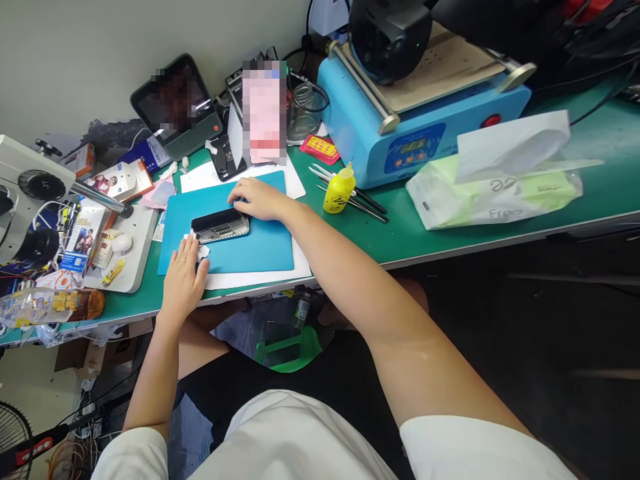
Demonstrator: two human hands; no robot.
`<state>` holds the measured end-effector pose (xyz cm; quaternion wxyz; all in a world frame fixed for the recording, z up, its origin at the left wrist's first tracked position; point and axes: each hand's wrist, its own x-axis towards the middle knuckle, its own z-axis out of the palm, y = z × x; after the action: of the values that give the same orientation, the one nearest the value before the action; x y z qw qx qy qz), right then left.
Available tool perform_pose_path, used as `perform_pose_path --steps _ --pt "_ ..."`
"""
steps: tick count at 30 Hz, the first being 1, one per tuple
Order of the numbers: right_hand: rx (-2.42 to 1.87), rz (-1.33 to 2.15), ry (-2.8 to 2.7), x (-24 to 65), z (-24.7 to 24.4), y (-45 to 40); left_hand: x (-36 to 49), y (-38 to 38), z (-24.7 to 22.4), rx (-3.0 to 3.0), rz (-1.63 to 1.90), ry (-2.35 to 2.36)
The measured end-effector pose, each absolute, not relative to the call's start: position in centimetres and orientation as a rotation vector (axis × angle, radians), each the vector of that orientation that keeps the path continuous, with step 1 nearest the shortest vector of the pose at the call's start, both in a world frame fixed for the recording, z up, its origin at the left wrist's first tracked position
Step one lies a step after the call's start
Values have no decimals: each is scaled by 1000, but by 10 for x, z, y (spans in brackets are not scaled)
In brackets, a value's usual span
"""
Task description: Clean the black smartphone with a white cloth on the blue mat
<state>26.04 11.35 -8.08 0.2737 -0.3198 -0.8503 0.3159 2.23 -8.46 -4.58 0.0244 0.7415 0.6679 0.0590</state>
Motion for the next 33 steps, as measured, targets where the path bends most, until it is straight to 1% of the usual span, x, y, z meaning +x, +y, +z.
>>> perform_pose_path --steps 5,11,20,33 --pt "-861 854 -2274 261 -82 114 21 -74 -41 2240 233 2030" --pt "-857 839 -2247 259 -84 116 18 -62 -38 2196 198 1998" --pt "-865 842 -2176 256 -89 120 26 -46 -42 2278 205 1960" --pt "-841 857 -2133 258 -89 118 106 -21 -50 2469 100 1717"
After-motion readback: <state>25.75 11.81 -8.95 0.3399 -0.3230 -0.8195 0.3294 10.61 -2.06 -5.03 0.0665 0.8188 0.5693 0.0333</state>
